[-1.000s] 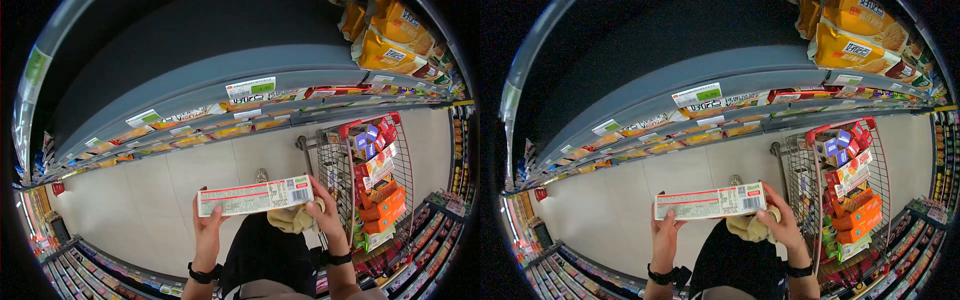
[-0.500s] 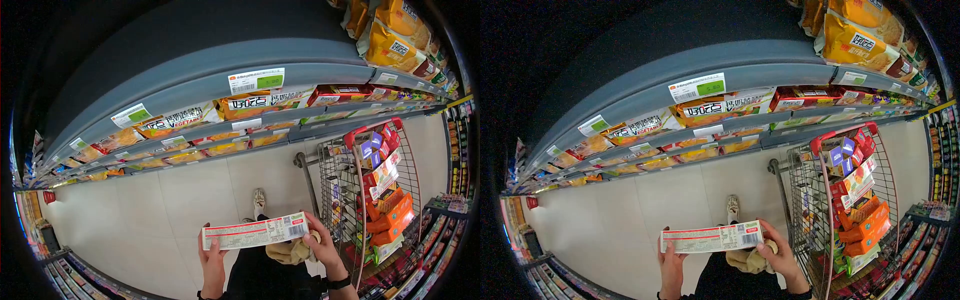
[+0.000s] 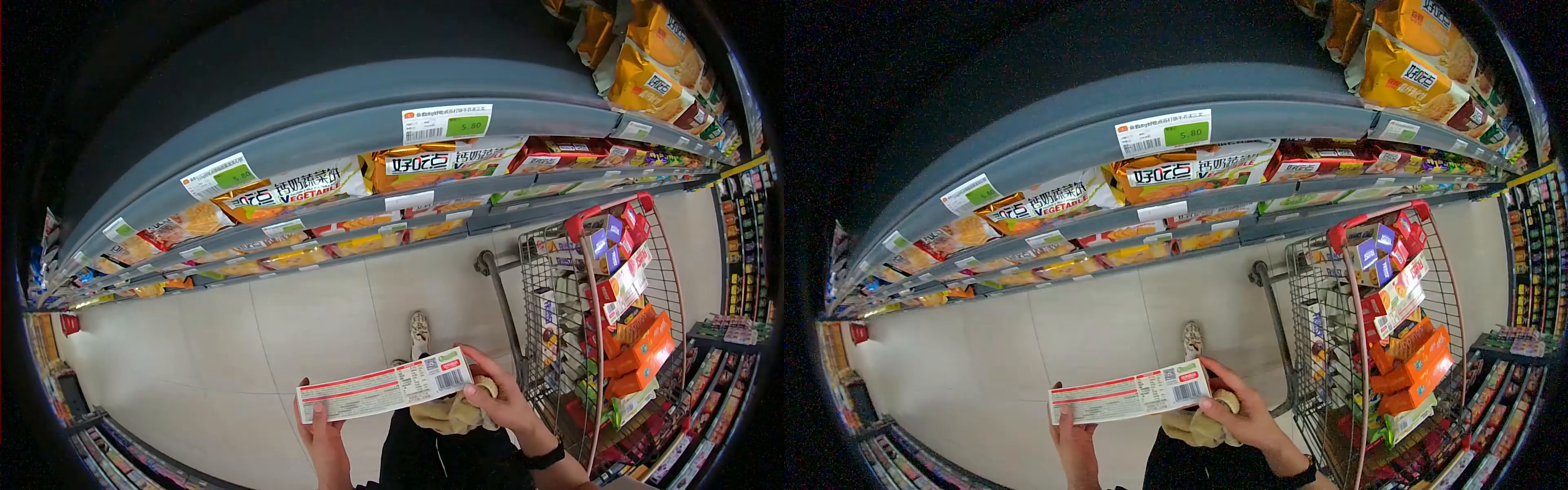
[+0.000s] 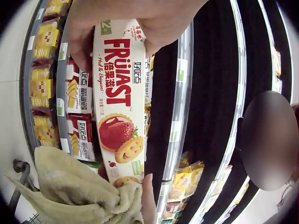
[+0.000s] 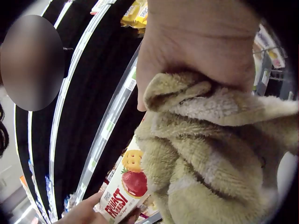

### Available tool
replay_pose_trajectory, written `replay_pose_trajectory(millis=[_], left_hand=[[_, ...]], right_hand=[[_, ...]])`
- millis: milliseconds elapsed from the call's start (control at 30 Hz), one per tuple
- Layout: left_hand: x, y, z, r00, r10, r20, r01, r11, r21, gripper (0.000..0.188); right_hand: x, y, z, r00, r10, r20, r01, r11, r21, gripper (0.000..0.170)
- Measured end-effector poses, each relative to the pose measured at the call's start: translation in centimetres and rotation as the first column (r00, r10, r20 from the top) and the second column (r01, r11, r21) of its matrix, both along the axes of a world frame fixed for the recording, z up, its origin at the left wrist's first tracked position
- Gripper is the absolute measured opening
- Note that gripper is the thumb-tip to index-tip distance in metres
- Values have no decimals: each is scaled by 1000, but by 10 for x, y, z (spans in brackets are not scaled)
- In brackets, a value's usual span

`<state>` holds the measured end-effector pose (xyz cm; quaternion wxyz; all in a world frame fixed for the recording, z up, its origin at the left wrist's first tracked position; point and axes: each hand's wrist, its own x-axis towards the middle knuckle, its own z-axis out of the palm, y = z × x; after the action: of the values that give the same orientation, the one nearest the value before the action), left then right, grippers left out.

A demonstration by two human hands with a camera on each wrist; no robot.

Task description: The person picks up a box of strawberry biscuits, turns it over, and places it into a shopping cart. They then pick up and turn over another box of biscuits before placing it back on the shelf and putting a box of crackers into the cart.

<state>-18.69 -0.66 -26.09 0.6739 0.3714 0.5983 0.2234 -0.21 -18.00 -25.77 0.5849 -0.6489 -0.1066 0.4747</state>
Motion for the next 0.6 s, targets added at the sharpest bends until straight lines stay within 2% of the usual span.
replay_pose_trajectory(millis=[133, 333, 400, 533, 600], left_hand=[[1, 2, -1, 1000, -15, 17, 15, 1000, -9, 57], [17, 2, 12, 998, -14, -68, 13, 1000, -17, 57], [19, 3, 16, 998, -58, 16, 59, 998, -18, 57], [13, 7, 17, 997, -70, 31, 69, 998, 8, 60], [13, 11, 24, 997, -56, 49, 56, 998, 3, 61]], right_hand=[[2, 1, -1, 999, -19, -29, 19, 1000, 1, 56], [7, -5, -1, 1000, -24, 21, 24, 1000, 7, 58], [8, -3, 7, 999, -32, 29, 32, 999, 16, 59], [9, 4, 8, 995, -103, -8, 103, 995, 16, 59], [9, 11, 13, 997, -77, -12, 77, 997, -3, 58]])
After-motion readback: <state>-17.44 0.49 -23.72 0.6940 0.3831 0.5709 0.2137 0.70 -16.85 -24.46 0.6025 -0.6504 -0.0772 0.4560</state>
